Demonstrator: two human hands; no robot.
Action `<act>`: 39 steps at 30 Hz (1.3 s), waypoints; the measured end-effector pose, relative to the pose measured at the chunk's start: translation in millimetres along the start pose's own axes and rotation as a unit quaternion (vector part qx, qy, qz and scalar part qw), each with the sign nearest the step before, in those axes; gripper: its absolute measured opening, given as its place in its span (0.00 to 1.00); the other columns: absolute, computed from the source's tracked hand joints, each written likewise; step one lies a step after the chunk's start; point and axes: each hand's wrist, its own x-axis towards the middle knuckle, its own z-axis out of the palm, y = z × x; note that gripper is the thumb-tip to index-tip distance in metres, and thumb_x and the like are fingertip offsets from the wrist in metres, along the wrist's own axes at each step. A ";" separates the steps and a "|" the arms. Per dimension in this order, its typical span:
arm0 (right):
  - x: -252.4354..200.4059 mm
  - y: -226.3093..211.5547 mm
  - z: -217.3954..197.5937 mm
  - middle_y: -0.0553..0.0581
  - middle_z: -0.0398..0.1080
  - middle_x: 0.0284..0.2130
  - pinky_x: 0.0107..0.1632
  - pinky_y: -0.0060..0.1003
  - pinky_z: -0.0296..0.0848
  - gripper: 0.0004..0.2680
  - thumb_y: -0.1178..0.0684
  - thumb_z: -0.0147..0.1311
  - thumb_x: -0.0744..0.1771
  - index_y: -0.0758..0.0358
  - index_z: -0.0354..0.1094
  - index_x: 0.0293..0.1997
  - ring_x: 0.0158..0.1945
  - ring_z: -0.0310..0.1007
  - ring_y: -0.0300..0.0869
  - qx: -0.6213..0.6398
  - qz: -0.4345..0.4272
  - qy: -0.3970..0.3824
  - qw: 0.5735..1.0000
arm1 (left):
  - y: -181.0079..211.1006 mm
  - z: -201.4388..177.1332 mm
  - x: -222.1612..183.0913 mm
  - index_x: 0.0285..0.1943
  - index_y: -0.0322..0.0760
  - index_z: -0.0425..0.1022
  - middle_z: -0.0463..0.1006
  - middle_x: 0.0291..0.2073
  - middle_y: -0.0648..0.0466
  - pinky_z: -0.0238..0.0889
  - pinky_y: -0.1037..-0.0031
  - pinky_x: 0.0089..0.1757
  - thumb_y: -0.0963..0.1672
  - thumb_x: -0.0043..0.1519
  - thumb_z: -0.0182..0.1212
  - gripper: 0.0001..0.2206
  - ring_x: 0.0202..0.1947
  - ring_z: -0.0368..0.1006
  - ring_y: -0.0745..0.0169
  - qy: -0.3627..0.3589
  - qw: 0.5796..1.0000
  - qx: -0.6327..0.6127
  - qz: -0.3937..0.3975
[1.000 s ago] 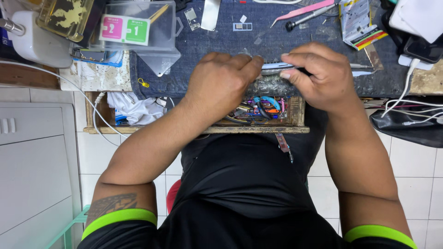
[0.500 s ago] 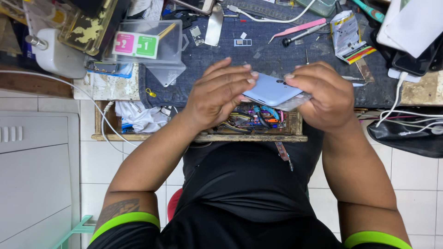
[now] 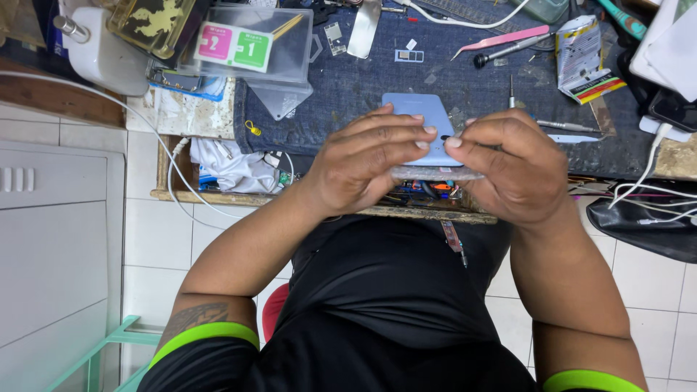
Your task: The person connects internal components of a mobile phone, presses the casing together, powers on the device, and wipes the screen surface with a white cloth.
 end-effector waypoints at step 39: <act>4.4 22.1 14.9 0.52 0.73 0.44 0.53 0.43 0.68 0.13 0.56 0.70 0.61 0.60 0.77 0.48 0.48 0.71 0.47 -0.146 0.048 -0.130 0.980 | -27.3 -8.9 -43.2 0.54 0.38 0.78 0.79 0.58 0.51 0.62 0.54 0.67 0.35 0.54 0.69 0.18 0.64 0.74 0.52 0.018 0.994 0.041 -0.100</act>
